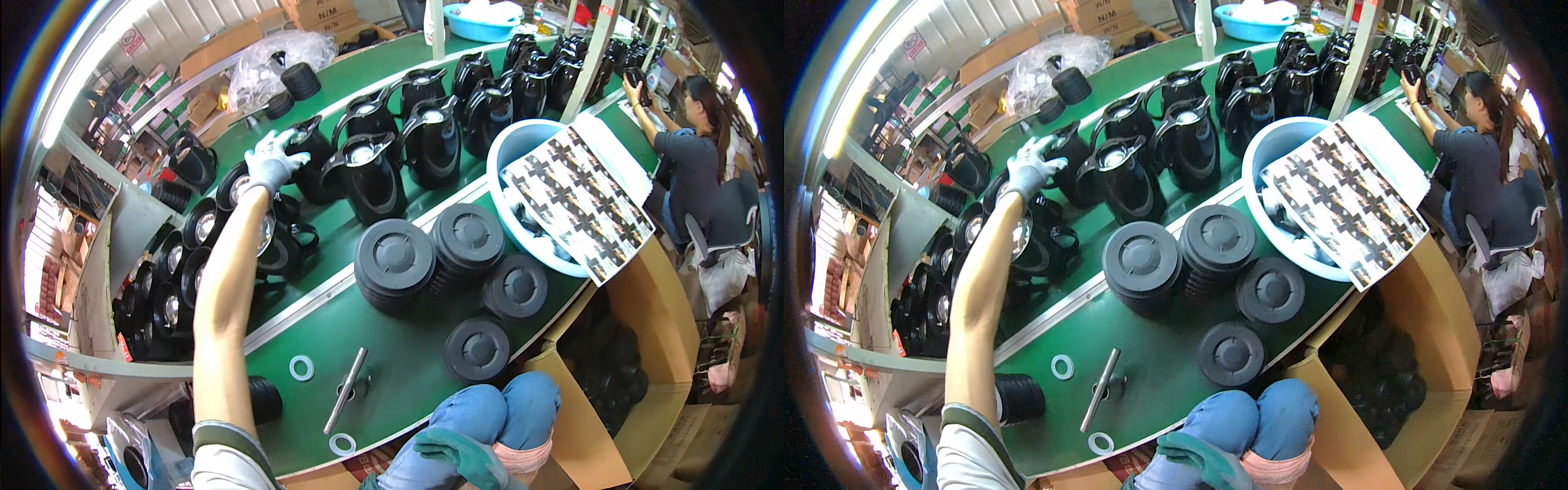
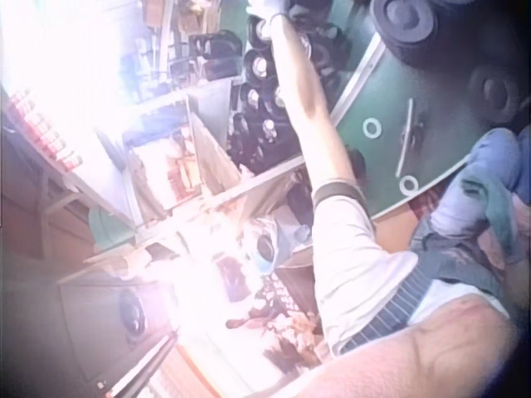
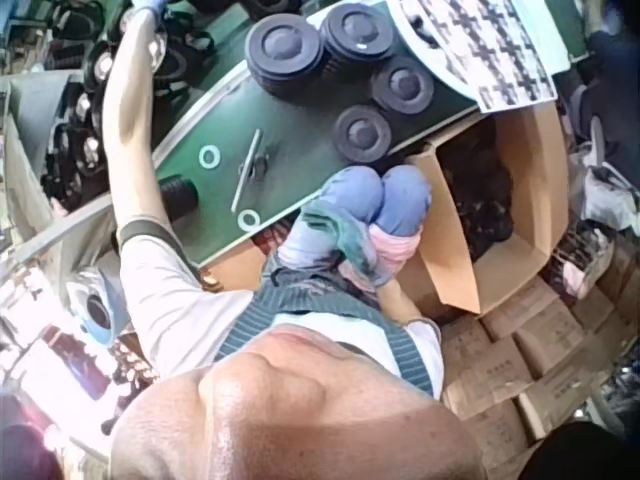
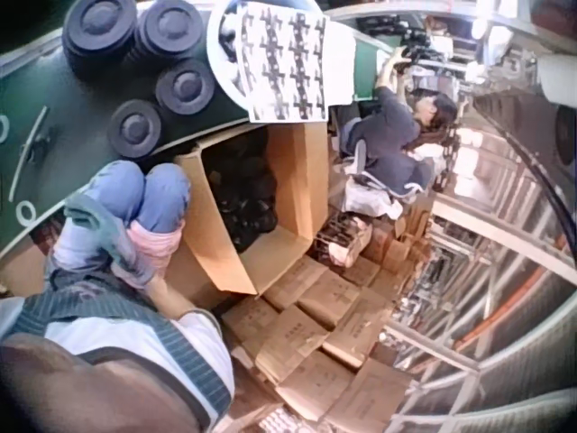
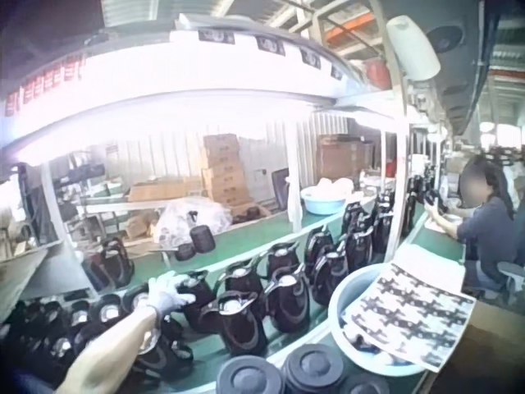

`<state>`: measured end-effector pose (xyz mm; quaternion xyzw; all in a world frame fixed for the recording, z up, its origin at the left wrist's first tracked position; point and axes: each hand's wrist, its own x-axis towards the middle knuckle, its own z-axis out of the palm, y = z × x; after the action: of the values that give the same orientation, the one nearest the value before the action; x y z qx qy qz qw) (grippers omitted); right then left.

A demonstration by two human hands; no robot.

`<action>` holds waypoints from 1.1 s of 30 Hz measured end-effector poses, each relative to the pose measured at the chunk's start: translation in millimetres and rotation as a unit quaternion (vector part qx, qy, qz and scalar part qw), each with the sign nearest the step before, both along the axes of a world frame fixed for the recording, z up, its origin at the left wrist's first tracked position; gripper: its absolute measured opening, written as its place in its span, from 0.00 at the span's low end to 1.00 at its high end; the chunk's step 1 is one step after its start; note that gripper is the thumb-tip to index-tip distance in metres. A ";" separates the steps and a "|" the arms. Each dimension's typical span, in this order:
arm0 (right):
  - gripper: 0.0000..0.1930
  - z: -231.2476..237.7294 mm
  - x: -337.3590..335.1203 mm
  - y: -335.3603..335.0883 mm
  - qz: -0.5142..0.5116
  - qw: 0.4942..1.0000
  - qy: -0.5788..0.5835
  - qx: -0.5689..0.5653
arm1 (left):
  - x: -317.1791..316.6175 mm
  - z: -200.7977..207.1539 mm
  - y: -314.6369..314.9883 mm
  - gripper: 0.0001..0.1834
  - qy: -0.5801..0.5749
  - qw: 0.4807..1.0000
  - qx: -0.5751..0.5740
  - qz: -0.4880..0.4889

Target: The person assembles black kettles by inserting a metal rod into the base, attaching a lid, and placing the finished unit into a cardboard box. The process is repeated for multiple kettles on a green workbench.

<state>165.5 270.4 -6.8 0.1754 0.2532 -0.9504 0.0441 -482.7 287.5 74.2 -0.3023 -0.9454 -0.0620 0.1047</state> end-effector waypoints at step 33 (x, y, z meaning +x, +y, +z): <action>0.21 146.0 -19.8 -30.9 -0.074 0.482 0.205 0.848 | 471.4 98.8 -264.6 0.24 -0.030 0.885 0.090 -0.455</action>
<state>145.6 239.5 139.2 -0.0542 0.9244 -0.2828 -0.2501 -11.4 22.9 173.0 -0.6868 -0.6968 -0.1970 0.0634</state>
